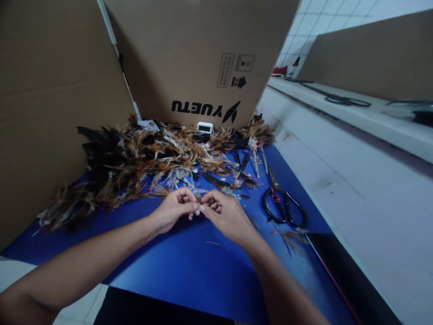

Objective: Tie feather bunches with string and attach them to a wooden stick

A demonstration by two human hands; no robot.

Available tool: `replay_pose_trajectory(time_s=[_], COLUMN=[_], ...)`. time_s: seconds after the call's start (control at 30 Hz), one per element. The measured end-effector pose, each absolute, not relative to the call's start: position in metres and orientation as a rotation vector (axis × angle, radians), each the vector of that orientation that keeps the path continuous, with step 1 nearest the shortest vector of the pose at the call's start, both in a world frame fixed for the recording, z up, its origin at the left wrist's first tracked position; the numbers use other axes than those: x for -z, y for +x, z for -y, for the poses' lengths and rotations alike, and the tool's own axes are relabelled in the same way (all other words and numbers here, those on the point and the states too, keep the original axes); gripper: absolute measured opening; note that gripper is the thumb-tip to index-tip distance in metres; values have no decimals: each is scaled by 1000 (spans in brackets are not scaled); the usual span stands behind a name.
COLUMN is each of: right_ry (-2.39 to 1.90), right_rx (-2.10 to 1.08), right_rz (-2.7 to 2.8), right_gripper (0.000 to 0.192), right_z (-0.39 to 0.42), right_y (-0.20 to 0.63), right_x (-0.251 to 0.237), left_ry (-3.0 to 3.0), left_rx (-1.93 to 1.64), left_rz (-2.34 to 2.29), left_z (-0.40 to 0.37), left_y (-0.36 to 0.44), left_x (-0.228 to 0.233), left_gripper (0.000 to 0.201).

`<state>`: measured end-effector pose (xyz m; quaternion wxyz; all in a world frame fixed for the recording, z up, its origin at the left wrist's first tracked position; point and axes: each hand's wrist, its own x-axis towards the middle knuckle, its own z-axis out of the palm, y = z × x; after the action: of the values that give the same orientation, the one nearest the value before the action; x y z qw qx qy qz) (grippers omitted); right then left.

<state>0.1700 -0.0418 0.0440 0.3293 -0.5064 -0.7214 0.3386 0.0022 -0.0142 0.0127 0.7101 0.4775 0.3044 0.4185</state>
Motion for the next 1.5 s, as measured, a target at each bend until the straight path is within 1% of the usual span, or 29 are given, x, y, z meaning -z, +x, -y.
replay_pose_trajectory(time_s=[0.27,0.53,0.73,1.03,1.5], right_ry=[-1354,-1385,-1358,-1386,-1435], right_rx=[-915,-859,-853,-839,-820], right_rz=[1945,2001,1929,1956,1968], right_gripper=[11,13,9,9,7], right_z=[43,45,43,44,44], right_y=[170,168,168,168,167], right_x=[-48,-47,-44,-44,-42], left_ry=[1104,1162,1159,1159,1266], left_rx=[-923,-943,-955,-958,-973], left_rz=[-663,-725,-744,-739,-786], left_z=[14,14,14,15,14], left_y=[3,4,4,5,5], left_x=[-11,-9,-10,-11,-9], left_gripper=[26,27,30,29,20])
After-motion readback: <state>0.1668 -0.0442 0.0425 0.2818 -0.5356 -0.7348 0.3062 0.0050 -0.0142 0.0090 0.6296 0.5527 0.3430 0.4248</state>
